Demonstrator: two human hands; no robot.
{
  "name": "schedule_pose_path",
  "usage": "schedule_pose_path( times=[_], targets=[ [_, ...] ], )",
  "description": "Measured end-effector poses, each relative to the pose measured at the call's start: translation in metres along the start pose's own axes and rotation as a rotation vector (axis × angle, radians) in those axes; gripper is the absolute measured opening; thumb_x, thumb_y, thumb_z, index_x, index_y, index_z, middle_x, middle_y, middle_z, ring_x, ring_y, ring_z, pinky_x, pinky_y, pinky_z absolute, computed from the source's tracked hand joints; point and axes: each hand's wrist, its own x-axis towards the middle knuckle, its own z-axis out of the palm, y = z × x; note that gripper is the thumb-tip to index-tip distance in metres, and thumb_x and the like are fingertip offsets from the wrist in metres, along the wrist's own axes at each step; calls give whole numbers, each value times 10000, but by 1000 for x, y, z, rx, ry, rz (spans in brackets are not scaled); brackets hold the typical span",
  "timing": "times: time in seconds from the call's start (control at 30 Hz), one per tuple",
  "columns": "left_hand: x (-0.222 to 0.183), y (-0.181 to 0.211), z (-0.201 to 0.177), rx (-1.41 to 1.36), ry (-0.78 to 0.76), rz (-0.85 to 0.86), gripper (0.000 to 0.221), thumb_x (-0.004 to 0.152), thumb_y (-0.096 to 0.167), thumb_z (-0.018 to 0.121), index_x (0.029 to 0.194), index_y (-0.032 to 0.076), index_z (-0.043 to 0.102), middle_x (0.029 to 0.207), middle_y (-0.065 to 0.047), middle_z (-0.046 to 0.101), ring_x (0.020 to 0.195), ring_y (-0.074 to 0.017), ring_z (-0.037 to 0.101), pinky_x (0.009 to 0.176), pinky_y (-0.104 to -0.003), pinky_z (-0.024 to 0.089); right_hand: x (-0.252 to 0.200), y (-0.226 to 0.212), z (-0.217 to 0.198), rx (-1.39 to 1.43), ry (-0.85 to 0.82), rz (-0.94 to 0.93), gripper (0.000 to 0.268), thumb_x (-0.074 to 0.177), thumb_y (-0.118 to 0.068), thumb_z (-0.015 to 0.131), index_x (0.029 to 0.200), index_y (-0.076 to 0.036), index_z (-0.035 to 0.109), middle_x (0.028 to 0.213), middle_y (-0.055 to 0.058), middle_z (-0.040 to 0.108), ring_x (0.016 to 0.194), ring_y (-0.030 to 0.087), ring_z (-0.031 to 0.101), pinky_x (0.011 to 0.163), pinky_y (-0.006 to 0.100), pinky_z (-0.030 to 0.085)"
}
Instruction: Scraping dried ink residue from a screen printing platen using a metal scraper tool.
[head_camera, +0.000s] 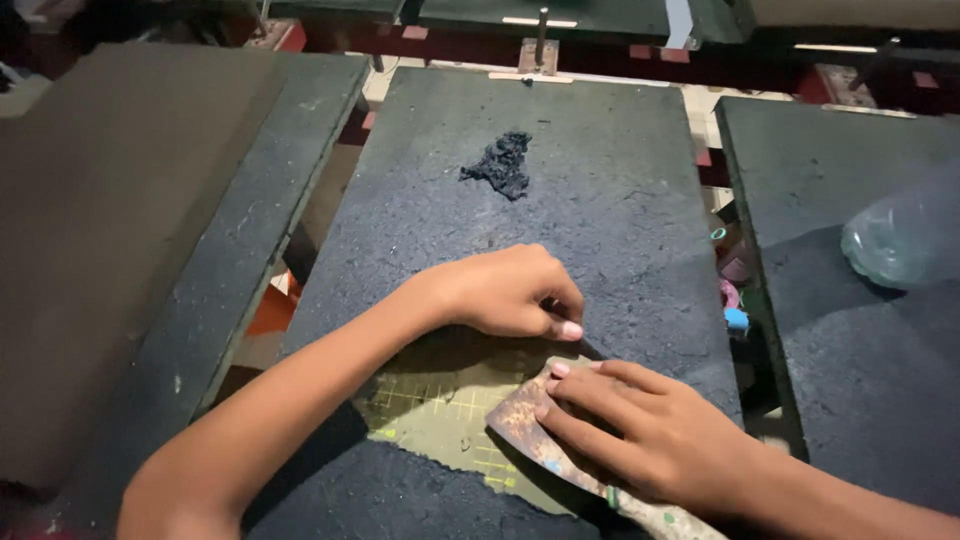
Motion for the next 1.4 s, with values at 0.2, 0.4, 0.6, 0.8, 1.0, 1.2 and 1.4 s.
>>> schedule_pose_path(
  times=[0.2, 0.4, 0.6, 0.8, 1.0, 1.2, 1.4],
  targets=[
    [3, -10, 3, -30, 53, 70, 235, 927, 306, 645, 877, 113, 770, 719, -41, 736, 634, -199, 646, 609, -362, 438, 8, -5, 1, -183, 31, -41, 336, 1069, -135, 432, 1316, -6, 620, 1284, 189, 683, 1200, 322, 684, 808, 430, 530],
    [4, -14, 10, -29, 98, 89, 213, 930, 283, 642, 870, 112, 753, 715, -69, 734, 645, -227, 652, 600, -379, 432, 7, 9, 6, -116, 13, -54, 341, 1062, -131, 455, 1349, -29, 607, 1357, 175, 653, 1224, 305, 678, 874, 428, 539],
    [1, -14, 14, -15, 158, 111, 194, 932, 249, 632, 833, 107, 719, 738, -56, 733, 679, -239, 678, 595, -388, 454, 9, 10, 7, -93, 26, -41, 339, 1044, -121, 510, 1361, -36, 596, 1385, 162, 642, 1223, 286, 686, 891, 428, 549],
    [3, -9, 13, 20, 136, 37, 182, 937, 266, 623, 865, 121, 707, 806, -72, 750, 738, -296, 692, 617, -431, 462, -13, 12, -10, -44, -73, 68, 400, 1066, -104, 363, 1412, -18, 544, 1441, 176, 602, 1168, 236, 688, 899, 407, 526],
    [3, -9, 14, 32, 152, 22, 177, 936, 278, 633, 872, 127, 700, 799, -91, 749, 722, -325, 682, 602, -447, 451, 4, 13, -2, -64, -50, -45, 384, 1065, -84, 370, 1385, 14, 558, 1397, 228, 609, 1198, 299, 688, 919, 450, 547],
    [5, -8, 20, 94, 185, 35, 151, 932, 247, 636, 843, 127, 656, 814, -105, 754, 753, -392, 684, 605, -490, 450, 9, 17, -4, -51, -16, -73, 371, 1062, -68, 369, 1362, 71, 538, 1310, 250, 637, 1114, 326, 692, 909, 457, 553],
    [12, -14, 35, 413, 283, 124, 167, 928, 290, 656, 876, 131, 664, 845, -49, 751, 800, -362, 650, 478, -520, 453, -26, 5, -19, -147, -126, 2, 429, 1062, -144, 323, 1400, 37, 515, 1387, 239, 605, 1153, 308, 679, 885, 456, 544]
  ],
)
